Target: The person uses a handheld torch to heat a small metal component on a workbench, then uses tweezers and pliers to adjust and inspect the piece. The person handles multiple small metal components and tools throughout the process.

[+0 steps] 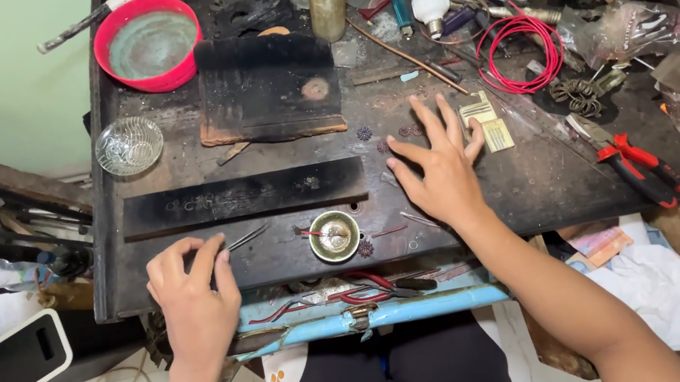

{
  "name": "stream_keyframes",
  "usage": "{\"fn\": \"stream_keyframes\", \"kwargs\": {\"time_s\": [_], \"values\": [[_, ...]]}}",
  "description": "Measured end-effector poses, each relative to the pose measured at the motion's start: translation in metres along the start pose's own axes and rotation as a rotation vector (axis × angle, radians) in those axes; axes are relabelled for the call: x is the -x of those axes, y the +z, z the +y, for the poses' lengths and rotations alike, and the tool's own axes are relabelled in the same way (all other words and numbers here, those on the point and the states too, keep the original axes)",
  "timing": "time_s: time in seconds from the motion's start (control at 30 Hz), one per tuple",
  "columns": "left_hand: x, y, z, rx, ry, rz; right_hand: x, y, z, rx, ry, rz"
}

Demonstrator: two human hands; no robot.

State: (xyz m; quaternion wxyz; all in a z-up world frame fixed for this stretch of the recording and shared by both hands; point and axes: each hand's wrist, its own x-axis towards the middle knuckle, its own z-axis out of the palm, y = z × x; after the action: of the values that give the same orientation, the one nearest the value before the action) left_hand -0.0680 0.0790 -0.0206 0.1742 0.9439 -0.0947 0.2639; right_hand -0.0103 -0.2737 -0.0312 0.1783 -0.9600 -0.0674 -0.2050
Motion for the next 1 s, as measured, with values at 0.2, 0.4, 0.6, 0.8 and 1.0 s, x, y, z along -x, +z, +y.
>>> {"fn": "stream_keyframes", "kwargs": {"time_s": [0.2,0.4,0.6,0.8,1.0], "values": [[-0.009,-0.004,0.032,0.348,0.223,0.178,0.001,0.004,0.008,0.006,-0.003,-0.025],[0.057,0.006,0.076,0.484,0.49,-0.556,0.0,-0.003,-0.002,-0.047,-0.003,0.046],[0.096,0.029,0.087,0.35,0.292,-0.515,0.0,0.001,0.003,-0.089,-0.062,0.059],[0.091,0.022,0.09,0.423,0.254,-0.541,0.001,0.001,0.006,-0.09,-0.043,-0.01],[0.105,0.007,0.089,0.441,0.314,-0.651,0.0,0.002,0.011,-0.15,-0.039,0.059]]}}
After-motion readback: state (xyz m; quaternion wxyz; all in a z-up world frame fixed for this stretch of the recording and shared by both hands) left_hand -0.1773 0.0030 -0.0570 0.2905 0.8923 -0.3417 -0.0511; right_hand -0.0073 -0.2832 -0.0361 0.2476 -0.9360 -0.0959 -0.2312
